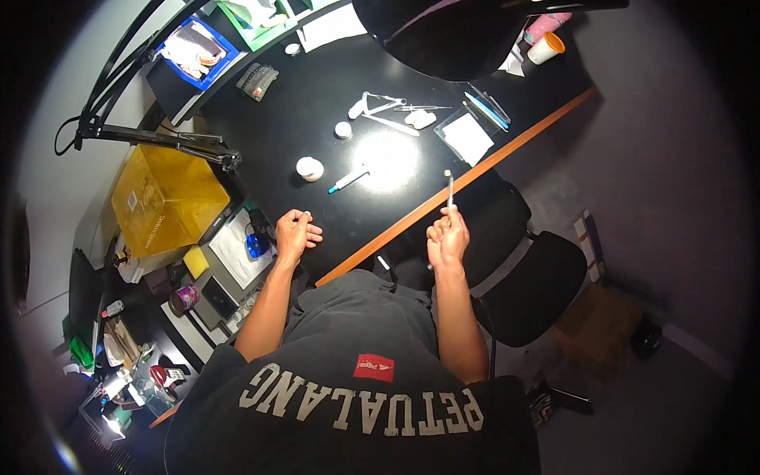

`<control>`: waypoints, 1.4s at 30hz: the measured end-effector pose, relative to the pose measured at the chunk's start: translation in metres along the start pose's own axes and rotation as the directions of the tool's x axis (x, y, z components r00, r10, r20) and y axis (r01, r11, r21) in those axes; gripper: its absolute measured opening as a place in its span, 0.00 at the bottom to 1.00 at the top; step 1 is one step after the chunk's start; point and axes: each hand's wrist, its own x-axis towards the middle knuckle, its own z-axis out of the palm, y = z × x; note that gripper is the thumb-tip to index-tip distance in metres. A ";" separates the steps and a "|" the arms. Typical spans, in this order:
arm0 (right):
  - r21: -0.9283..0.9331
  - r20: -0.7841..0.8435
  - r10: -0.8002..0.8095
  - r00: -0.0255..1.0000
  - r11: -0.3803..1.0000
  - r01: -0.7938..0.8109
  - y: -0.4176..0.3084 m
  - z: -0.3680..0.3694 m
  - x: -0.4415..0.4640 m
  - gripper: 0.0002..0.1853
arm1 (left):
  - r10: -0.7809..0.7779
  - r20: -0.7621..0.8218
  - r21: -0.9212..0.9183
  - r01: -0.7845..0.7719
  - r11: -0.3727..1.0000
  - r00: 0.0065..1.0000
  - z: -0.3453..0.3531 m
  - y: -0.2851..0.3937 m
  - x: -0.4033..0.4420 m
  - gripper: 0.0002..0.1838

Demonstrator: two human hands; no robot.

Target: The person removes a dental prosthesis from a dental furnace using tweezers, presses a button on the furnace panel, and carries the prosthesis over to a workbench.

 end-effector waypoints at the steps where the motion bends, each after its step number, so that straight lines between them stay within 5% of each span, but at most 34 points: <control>1: -0.039 0.008 0.116 0.993 0.993 -0.116 0.004 0.002 -0.004 0.09 | -0.007 0.001 0.004 0.007 1.000 1.000 0.000 0.001 0.000 0.11; 4: -0.388 0.150 0.528 0.836 0.809 -0.441 0.022 0.015 -0.047 0.07 | -0.026 0.017 -0.001 0.026 1.000 1.000 0.000 0.001 0.003 0.11; 11: -0.035 0.005 -0.027 1.000 0.999 0.028 -0.007 -0.003 -0.005 0.09 | -0.007 0.011 0.003 0.007 1.000 1.000 0.000 0.002 0.000 0.11; 15: -0.413 0.156 0.515 0.843 0.809 -0.418 0.015 0.004 -0.041 0.11 | -0.027 0.014 -0.001 0.027 1.000 1.000 0.001 -0.001 0.004 0.11; 16: -0.411 0.231 0.536 0.812 0.810 -0.418 0.022 0.007 -0.050 0.11 | -0.033 0.015 -0.002 0.033 0.999 0.999 0.001 0.000 0.004 0.11; 22: 0.036 -0.002 -0.027 1.000 0.999 0.027 -0.004 -0.008 0.001 0.07 | -0.010 0.006 -0.002 0.010 1.000 1.000 -0.001 0.001 0.000 0.11; 24: 0.014 0.004 0.177 0.984 0.984 -0.177 0.007 -0.009 0.000 0.08 | -0.018 0.011 0.003 0.018 1.000 1.000 0.001 0.002 0.000 0.11; 26: -0.307 0.142 0.436 0.889 0.873 -0.379 0.021 0.005 -0.032 0.08 | -0.037 0.016 -0.001 0.037 0.999 0.999 0.000 0.000 0.003 0.11; 28: -0.368 0.221 0.498 0.839 0.839 -0.401 0.029 0.012 -0.046 0.08 | -0.033 0.024 -0.009 0.033 0.999 0.999 -0.001 -0.002 0.005 0.11; 32: 0.004 0.074 0.121 0.990 0.993 -0.122 -0.003 0.001 -0.006 0.12 | -0.011 0.010 0.000 0.011 1.000 1.000 0.000 -0.004 0.003 0.11; 34: -0.004 0.019 -0.017 1.000 1.000 0.017 -0.010 0.000 0.003 0.12 | -0.003 0.013 0.002 0.003 1.000 1.000 0.000 -0.004 0.004 0.11; 38: -0.351 0.143 0.459 0.877 0.852 -0.389 0.019 0.015 -0.039 0.09 | -0.027 0.014 0.003 0.027 1.000 1.000 0.000 -0.002 0.005 0.10; 42: -0.143 0.105 0.261 0.960 0.959 -0.245 0.006 0.011 -0.024 0.10 | -0.012 0.001 0.006 0.012 1.000 1.000 0.000 -0.001 0.002 0.10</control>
